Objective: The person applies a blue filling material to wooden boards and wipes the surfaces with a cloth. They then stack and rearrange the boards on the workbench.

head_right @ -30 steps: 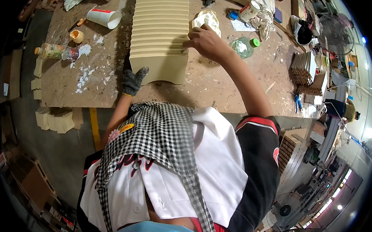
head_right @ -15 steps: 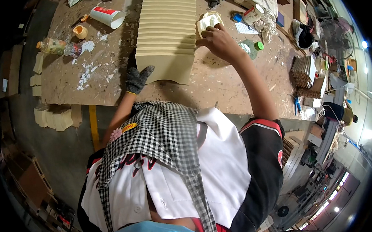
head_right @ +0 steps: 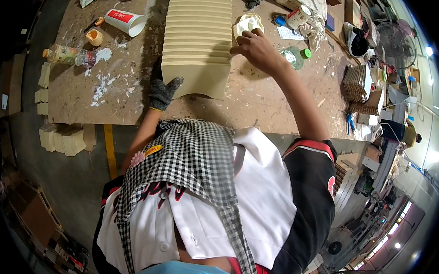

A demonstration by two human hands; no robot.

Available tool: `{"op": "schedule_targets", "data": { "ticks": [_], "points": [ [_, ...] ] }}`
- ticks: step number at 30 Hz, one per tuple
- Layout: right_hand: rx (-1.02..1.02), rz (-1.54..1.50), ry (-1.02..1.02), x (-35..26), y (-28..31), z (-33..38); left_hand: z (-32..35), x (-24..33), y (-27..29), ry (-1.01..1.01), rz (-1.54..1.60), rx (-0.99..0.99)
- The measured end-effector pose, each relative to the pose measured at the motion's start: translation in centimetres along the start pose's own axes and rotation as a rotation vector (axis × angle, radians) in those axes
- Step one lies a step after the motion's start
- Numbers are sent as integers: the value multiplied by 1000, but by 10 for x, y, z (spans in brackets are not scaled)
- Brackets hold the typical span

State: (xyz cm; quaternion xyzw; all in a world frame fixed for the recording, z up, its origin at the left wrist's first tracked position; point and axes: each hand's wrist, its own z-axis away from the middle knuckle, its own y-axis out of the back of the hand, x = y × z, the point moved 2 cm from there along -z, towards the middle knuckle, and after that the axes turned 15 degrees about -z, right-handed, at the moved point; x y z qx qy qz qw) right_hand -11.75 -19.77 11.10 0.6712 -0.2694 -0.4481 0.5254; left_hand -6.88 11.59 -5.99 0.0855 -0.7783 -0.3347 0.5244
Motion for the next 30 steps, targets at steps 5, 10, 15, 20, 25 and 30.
{"op": "schedule_targets", "data": {
  "ticks": [5, 10, 15, 20, 25, 30],
  "points": [
    [-116, 36, -133, 1, 6, 4, 0, 1, 2, -52, -75, 44],
    [-67, 30, -92, -9, 0, -4, 2, -5, 0, -45, -83, 39],
    [77, -30, -64, -30, -12, -54, 2, -11, -6, -6, -169, 67],
    [71, -6, 115, -50, -44, -116, -3, -11, -4, -81, -255, 120],
    [126, 215, 116, -49, -62, -154, -4, -3, 3, -122, -322, 135],
    [60, 90, 183, -47, -60, -157, -5, 1, 9, -85, -291, 43]
  ]
}}
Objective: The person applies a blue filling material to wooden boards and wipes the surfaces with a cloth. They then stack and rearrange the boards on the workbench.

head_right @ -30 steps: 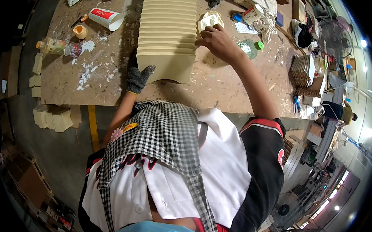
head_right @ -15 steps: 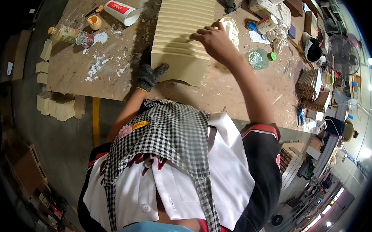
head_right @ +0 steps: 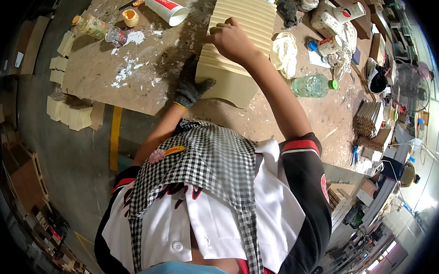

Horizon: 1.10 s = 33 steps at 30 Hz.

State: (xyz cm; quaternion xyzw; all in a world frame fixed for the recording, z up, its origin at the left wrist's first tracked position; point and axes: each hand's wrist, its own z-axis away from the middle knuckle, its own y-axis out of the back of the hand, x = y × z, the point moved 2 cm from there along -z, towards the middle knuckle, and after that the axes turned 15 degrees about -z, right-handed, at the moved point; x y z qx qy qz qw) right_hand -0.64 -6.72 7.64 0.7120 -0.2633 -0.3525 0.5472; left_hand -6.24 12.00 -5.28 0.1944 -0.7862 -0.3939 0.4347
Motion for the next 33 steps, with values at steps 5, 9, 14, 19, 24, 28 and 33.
{"op": "schedule_targets", "data": {
  "ticks": [5, 9, 14, 19, 24, 28, 33],
  "points": [
    [306, 11, -312, 17, 6, 19, -2, 5, 0, -13, 76, 136],
    [511, 25, -793, 17, 18, 103, 5, -2, -4, -14, 47, 57],
    [359, -126, -1345, -3, -51, 258, 3, 3, -4, -24, 85, 40],
    [277, -4, -1285, -17, -51, 258, 3, 5, 1, 25, 160, 9],
    [700, -152, -955, 59, -32, 208, 0, 14, 5, 22, 155, 17],
    [486, 294, -961, 96, -75, 200, -1, 12, -1, -16, 142, 5],
    [455, 13, -1109, 139, -60, 198, -1, 13, 2, -43, 69, 11]
  ]
}}
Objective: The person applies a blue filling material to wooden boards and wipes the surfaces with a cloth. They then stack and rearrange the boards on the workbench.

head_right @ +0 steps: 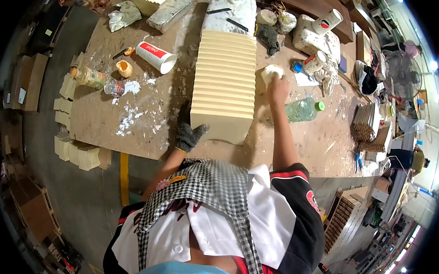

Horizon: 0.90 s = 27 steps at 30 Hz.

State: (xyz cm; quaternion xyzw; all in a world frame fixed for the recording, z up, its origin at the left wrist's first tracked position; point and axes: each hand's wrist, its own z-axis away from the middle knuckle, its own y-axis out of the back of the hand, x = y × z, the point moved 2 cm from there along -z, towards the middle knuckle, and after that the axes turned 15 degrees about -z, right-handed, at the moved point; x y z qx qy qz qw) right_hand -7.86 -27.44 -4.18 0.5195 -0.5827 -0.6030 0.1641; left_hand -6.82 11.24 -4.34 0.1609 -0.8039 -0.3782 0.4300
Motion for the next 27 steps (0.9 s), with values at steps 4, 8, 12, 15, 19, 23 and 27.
{"op": "schedule_targets", "data": {
  "ticks": [4, 8, 12, 15, 19, 23, 27],
  "points": [
    [246, -634, 4, -105, 65, -60, 6, -7, 0, 64, -25, 12],
    [-216, -119, -99, -155, -6, -115, -1, -2, 0, 63, 35, 9],
    [-187, -15, 146, -272, -77, -85, -3, 5, 9, 106, 20, 18],
    [-366, -343, 479, -304, -110, -89, -3, 12, 10, 118, 47, -77],
    [-14, -356, 442, -327, -68, -101, -3, 6, 13, 130, 86, -77],
    [-77, -199, 418, -233, -51, -89, 1, 3, 3, 60, 67, 37],
    [-180, -182, -101, -68, -10, -108, -3, 4, -1, 72, 129, -13]
  ]
}}
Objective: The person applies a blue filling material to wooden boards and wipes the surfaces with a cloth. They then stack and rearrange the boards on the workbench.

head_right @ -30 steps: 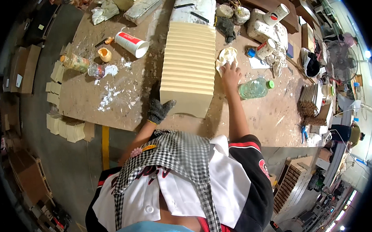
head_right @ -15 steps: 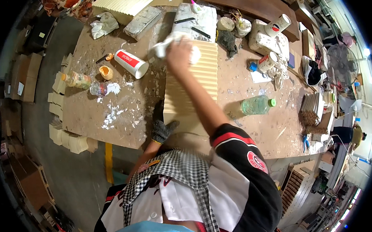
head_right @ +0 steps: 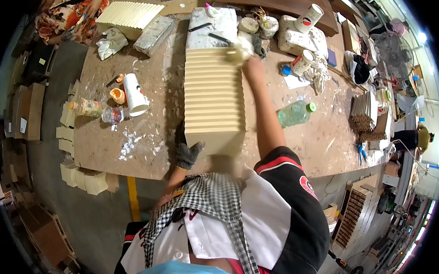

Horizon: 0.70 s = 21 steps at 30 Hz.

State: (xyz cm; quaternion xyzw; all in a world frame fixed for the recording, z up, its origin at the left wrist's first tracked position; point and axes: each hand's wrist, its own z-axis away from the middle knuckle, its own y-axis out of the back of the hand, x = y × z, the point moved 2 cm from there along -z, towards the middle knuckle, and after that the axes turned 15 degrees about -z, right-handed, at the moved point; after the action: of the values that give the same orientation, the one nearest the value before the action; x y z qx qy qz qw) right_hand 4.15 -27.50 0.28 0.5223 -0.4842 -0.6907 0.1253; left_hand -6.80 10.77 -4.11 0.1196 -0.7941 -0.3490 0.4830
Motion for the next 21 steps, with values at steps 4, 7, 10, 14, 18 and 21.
{"op": "schedule_targets", "data": {
  "ticks": [4, 7, 10, 14, 18, 21],
  "points": [
    [277, 36, -216, 63, 34, 38, -5, 5, 3, 40, 76, -27],
    [444, -123, 4, -36, 62, 73, 10, -11, -2, 89, 25, -51],
    [71, -13, 303, -59, 21, 68, 7, -1, -3, 102, 68, -76],
    [114, 80, 575, -57, -3, 91, 14, -12, -5, 76, 5, -24],
    [87, -151, -68, 90, 5, 84, 5, 6, 14, 3, -8, -83],
    [207, 204, -110, 48, 37, 119, -25, 4, 38, 354, 197, -142]
  ]
}}
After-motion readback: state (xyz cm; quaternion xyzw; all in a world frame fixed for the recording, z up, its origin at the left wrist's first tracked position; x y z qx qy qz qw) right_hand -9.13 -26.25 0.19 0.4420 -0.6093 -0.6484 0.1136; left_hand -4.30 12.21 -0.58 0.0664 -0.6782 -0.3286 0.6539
